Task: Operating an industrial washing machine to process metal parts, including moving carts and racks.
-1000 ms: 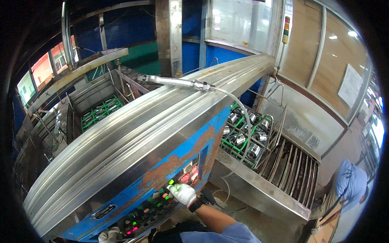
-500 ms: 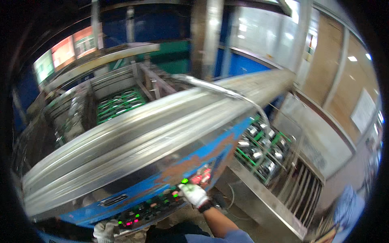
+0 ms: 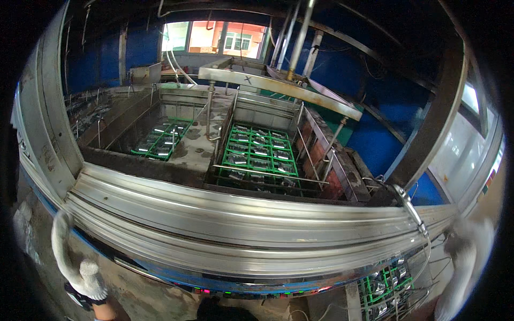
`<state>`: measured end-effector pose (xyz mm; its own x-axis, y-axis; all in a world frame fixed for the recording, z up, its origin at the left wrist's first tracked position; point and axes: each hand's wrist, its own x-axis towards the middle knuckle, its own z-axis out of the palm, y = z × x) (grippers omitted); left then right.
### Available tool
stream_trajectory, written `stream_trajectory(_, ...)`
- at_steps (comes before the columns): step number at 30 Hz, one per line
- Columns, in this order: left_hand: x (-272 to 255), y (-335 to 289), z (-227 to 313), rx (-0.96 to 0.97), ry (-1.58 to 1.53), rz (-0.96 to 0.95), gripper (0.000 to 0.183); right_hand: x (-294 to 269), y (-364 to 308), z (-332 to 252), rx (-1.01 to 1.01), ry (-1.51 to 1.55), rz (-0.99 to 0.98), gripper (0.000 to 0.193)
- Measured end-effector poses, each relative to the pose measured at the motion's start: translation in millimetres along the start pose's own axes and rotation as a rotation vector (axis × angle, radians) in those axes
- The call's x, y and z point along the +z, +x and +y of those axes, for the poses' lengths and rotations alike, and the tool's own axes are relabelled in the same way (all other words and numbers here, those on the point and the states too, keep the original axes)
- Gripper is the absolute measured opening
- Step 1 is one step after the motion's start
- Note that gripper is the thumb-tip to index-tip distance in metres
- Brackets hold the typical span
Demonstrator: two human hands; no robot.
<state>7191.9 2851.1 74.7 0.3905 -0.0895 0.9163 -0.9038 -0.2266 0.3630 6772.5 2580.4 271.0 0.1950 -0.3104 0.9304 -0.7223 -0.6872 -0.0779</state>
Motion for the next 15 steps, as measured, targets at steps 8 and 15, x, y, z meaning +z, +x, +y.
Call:
stream_trajectory(8,23.7,126.2,53.1,0.321,0.376,-0.335,0.083,188.4,166.5,-157.6,-1.024,-0.132,-0.297,0.032)
stream_trajectory(15,51.8,147.1,37.0,0.148,0.279,-0.488,0.073,354.6,191.5,-212.3,-1.28,-0.136,-0.342,0.02)
